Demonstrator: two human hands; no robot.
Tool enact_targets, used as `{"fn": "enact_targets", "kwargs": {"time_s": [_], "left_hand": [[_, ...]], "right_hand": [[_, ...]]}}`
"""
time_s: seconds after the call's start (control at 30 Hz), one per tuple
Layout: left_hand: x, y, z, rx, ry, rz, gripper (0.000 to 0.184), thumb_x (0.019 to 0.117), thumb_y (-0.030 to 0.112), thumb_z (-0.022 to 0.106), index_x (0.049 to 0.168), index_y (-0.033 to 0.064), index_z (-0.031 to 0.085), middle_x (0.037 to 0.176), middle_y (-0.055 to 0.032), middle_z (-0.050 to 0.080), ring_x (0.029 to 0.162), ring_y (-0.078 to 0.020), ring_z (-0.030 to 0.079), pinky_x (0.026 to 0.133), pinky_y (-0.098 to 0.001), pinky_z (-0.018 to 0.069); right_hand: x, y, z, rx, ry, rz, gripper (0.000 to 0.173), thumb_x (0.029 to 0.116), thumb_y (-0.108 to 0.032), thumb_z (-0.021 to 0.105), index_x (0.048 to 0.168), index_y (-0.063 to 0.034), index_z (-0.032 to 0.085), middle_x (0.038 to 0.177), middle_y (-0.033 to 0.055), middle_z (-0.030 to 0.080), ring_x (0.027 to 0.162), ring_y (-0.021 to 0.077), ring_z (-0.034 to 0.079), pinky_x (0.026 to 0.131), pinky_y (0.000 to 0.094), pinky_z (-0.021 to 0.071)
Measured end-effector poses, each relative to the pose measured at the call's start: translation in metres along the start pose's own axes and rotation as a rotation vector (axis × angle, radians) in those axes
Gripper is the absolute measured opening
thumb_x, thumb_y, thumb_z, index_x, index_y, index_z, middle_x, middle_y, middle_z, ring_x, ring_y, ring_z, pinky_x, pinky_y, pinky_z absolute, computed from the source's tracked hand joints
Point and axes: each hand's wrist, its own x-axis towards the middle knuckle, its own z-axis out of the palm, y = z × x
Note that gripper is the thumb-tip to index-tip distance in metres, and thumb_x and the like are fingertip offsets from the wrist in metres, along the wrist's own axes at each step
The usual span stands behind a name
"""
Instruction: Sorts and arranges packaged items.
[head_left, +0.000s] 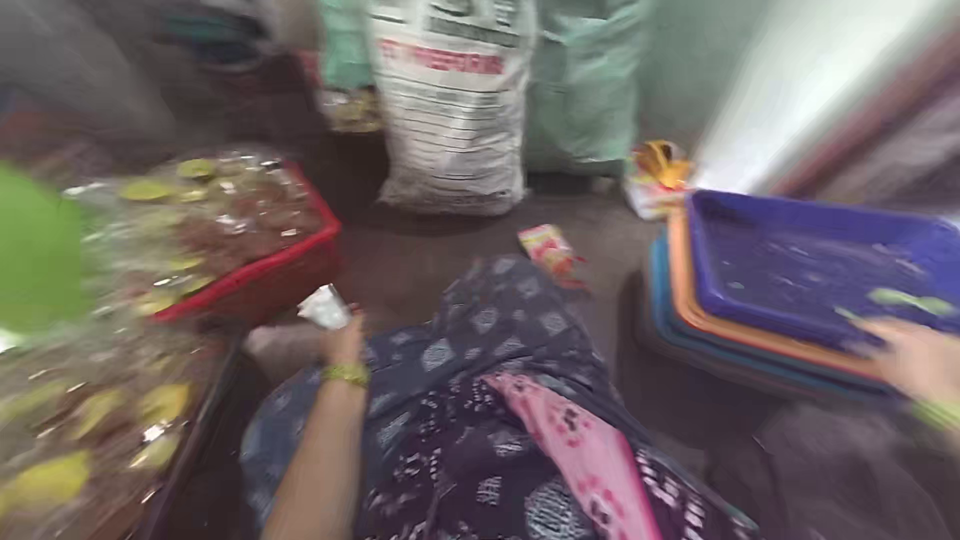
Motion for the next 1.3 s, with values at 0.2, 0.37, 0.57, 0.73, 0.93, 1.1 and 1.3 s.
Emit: {"fn": "enact_targets", "kwargs": {"time_s": [0.2,0.37,0.57,0.73,0.93,1.1,1.3], "left_hand": [[-0.012,0.006,0.002,-0.099,-0.029,-0.008,0.042,0.0989,0.013,0.062,0.139,0.0043,0.051,0.102,-0.0021,0.058,0.063,-0.0005,0.051,0.057,-0.0177,0.0466],[-0.018,0.017,-0.002,-0.095,-0.005,-0.025,0.041,0.0982,0.011,0.062,0.136,0.0018,0.051,0.097,-0.0021,0.057,0.061,-0.0015,0.05,0.055,-0.0183,0.0467],[-0.024,0.027,0.0,-0.105,-0.027,-0.036,0.038,0.1002,0.007,0.058,0.136,-0.0002,0.05,0.099,-0.0024,0.054,0.062,0.0005,0.047,0.054,-0.0157,0.0428],[-0.044,0.052,0.003,-0.078,-0.033,-0.077,0.036,0.1015,0.008,0.056,0.136,-0.0001,0.049,0.094,0.0001,0.05,0.06,0.0014,0.043,0.055,-0.0147,0.0407],[-0.047,0.062,0.003,-0.038,-0.027,-0.102,0.036,0.1007,0.005,0.056,0.136,-0.0022,0.05,0.098,-0.004,0.052,0.064,-0.0004,0.045,0.06,-0.0153,0.0425],[-0.036,0.046,0.0,-0.083,-0.065,-0.093,0.037,0.1014,0.004,0.051,0.138,-0.0008,0.046,0.101,-0.0029,0.051,0.068,-0.0002,0.048,0.061,-0.0148,0.0422],[-0.029,0.041,-0.003,-0.13,-0.024,-0.11,0.041,0.0991,0.008,0.059,0.138,0.0028,0.049,0.105,-0.0035,0.058,0.071,-0.0016,0.054,0.065,-0.0178,0.0475]], "right_hand": [[0.003,0.003,0.012,0.009,0.048,0.368,0.024,0.0869,0.001,0.07,0.108,-0.0048,0.078,0.116,0.0215,0.073,0.117,0.0419,0.065,0.109,0.0662,0.038],[0.005,0.001,0.02,-0.009,0.101,0.39,0.024,0.085,0.003,0.07,0.106,-0.0051,0.079,0.114,0.0184,0.074,0.116,0.0374,0.066,0.11,0.0622,0.0385],[0.008,-0.002,0.011,-0.019,0.161,0.43,0.024,0.0843,0.004,0.069,0.106,-0.0026,0.078,0.114,0.0195,0.074,0.115,0.0373,0.067,0.109,0.0609,0.0407],[0.007,-0.005,0.019,-0.044,0.19,0.408,0.023,0.0832,0.005,0.069,0.103,-0.0014,0.078,0.111,0.0206,0.074,0.112,0.0391,0.068,0.106,0.0632,0.0424],[0.002,-0.008,0.029,-0.078,0.18,0.36,0.021,0.0837,0.005,0.069,0.103,0.0007,0.076,0.109,0.0216,0.074,0.11,0.0407,0.068,0.104,0.0646,0.041],[0.003,-0.003,0.038,-0.152,0.253,0.327,0.022,0.0821,0.004,0.067,0.102,0.0013,0.076,0.109,0.0223,0.074,0.109,0.0417,0.069,0.103,0.0645,0.0427],[0.006,-0.01,0.045,-0.231,0.233,0.422,0.029,0.0836,0.002,0.064,0.109,-0.003,0.076,0.113,0.0208,0.073,0.114,0.0401,0.067,0.106,0.0623,0.0416]]}}
